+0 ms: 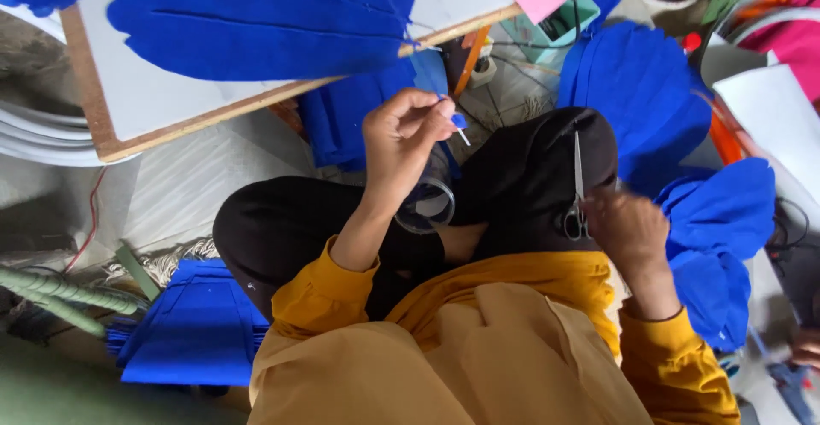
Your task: Applying hot glue to blue fabric petals and attaching thin blue sticks to create veins.
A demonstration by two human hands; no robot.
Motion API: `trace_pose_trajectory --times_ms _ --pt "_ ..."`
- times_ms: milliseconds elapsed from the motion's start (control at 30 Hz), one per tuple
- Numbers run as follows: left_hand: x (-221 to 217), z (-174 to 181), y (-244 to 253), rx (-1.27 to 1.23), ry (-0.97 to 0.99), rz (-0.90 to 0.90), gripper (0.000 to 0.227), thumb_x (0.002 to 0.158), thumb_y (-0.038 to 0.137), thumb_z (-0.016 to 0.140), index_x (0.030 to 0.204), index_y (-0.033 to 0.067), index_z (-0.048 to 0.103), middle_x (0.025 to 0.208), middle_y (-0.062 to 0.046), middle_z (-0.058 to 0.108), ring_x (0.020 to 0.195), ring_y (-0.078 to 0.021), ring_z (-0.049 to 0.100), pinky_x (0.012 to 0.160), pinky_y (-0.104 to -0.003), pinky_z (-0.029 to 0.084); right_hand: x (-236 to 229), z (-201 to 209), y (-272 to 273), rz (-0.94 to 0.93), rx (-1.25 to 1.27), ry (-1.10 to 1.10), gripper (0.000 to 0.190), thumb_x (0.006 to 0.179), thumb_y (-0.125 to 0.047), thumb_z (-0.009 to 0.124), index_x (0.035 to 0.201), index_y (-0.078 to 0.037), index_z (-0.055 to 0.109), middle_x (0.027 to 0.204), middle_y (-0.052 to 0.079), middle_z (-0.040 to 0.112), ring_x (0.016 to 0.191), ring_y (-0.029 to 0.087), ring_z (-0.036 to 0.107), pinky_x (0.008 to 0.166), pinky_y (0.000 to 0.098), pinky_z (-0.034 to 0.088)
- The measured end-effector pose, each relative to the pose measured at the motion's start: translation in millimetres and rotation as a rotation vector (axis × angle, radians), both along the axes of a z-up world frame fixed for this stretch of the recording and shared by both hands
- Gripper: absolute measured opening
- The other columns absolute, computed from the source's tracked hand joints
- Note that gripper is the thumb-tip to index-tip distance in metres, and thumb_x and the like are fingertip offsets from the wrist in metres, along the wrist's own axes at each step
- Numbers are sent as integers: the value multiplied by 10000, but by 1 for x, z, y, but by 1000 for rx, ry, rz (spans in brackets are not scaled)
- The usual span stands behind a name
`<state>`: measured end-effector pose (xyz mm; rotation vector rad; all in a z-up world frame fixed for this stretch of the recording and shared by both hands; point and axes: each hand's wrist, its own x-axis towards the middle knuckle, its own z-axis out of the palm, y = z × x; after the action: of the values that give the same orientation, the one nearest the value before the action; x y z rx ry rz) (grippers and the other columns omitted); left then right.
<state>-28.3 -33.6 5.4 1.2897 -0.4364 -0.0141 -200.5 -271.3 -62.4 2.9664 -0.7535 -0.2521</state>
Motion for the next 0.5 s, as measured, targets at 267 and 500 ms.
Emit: trace_pose_trajectory --times_ms 267,500 --pt "13 34 36 46 -93 155 146 801 80 649 844 -40 576 732 -124 616 665 -189 627 611 -271 548 145 103 7 524 589 -1056 325 895 -44 640 1147 56 460 1053 229 497 946 380 529 729 433 472" --pt "22 39 51 62 -47 249 129 795 105 644 829 -12 602 498 47 432 552 -64 546 631 -212 534 262 93 -8 497 506 -1050 284 814 -80 763 933 100 579 679 101 582 478 136 508 392 226 426"
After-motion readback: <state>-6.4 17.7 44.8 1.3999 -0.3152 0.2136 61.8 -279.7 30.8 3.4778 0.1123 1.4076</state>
